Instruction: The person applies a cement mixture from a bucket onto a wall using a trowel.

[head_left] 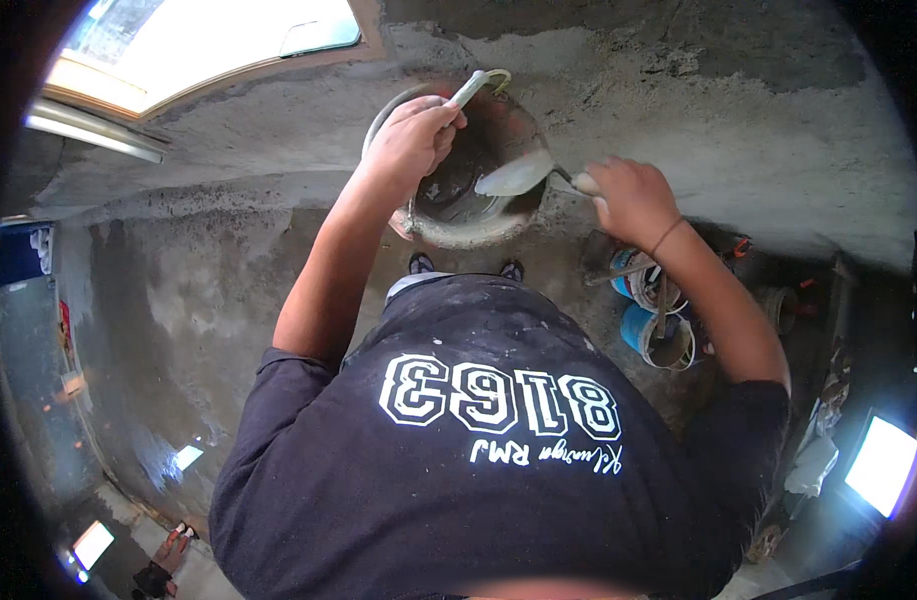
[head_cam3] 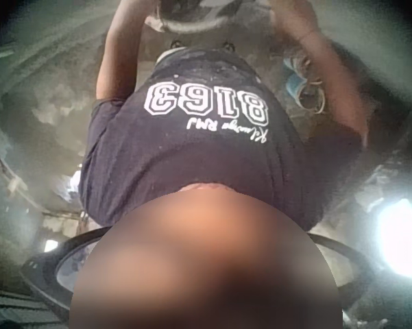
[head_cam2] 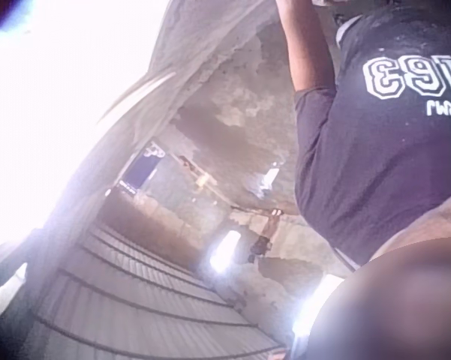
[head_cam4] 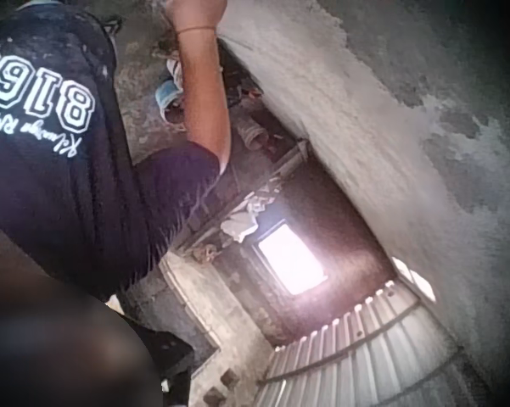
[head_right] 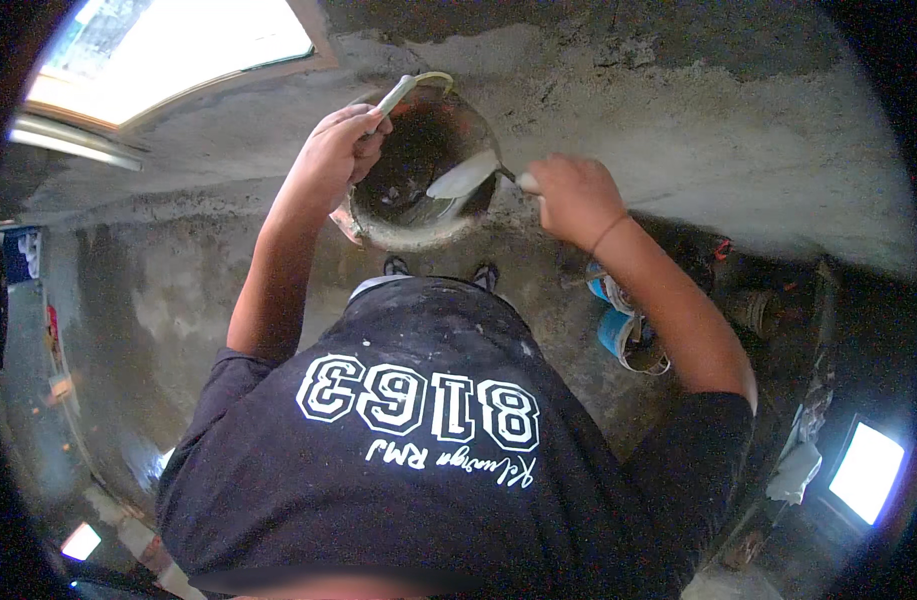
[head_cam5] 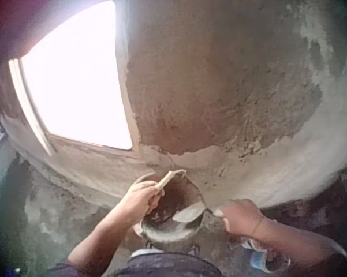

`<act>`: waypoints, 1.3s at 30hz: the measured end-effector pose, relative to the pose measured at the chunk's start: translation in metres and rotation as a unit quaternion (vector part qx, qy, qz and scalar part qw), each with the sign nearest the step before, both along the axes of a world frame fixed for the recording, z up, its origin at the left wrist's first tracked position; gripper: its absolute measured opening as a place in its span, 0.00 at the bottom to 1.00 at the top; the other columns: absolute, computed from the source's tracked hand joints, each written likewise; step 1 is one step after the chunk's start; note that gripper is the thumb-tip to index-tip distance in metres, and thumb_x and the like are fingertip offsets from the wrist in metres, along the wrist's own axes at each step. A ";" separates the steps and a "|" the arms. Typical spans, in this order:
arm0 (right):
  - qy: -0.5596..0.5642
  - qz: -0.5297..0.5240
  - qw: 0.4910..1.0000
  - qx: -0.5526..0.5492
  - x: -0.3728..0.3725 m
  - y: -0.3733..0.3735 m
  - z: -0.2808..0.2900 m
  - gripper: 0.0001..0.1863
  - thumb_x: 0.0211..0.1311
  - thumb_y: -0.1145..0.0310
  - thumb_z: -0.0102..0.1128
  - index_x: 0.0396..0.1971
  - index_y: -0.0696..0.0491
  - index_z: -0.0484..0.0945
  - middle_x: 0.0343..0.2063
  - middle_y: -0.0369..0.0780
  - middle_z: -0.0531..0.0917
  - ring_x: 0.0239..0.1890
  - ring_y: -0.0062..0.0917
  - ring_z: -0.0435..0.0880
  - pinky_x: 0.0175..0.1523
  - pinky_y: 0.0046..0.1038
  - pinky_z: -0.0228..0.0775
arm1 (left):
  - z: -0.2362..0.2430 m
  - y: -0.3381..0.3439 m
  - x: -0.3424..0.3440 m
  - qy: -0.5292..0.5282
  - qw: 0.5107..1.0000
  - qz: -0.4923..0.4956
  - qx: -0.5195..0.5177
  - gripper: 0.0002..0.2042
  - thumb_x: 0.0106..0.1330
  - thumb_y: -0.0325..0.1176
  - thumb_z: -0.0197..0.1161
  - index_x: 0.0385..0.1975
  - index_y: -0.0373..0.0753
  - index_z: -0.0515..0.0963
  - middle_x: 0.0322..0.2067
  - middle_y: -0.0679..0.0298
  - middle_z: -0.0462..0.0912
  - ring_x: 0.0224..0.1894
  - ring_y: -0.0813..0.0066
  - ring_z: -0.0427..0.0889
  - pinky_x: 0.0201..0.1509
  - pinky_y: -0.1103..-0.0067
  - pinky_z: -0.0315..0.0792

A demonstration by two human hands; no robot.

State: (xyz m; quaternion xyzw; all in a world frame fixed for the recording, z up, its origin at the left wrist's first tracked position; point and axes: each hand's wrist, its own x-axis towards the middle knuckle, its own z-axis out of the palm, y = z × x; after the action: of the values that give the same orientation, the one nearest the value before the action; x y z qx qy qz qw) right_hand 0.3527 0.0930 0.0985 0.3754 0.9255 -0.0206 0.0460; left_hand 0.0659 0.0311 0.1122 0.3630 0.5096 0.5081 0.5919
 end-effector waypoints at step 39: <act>0.015 0.268 0.955 0.127 -0.121 -0.031 -0.070 0.05 0.47 0.67 0.54 0.17 0.48 0.78 0.24 0.35 0.76 0.32 0.26 0.77 0.32 0.27 0.70 | 0.001 -0.021 0.004 -0.037 0.997 0.035 0.058 0.09 0.66 0.33 0.48 0.27 0.34 0.70 0.14 0.74 0.60 0.14 0.87 0.55 0.16 0.85 0.47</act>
State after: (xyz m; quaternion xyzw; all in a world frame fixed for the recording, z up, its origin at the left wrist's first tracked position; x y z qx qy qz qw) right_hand 0.2317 0.0615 0.0288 0.1164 0.9876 0.1045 -0.0123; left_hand 0.0701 0.0100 0.1129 0.3597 0.4694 0.5701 0.5703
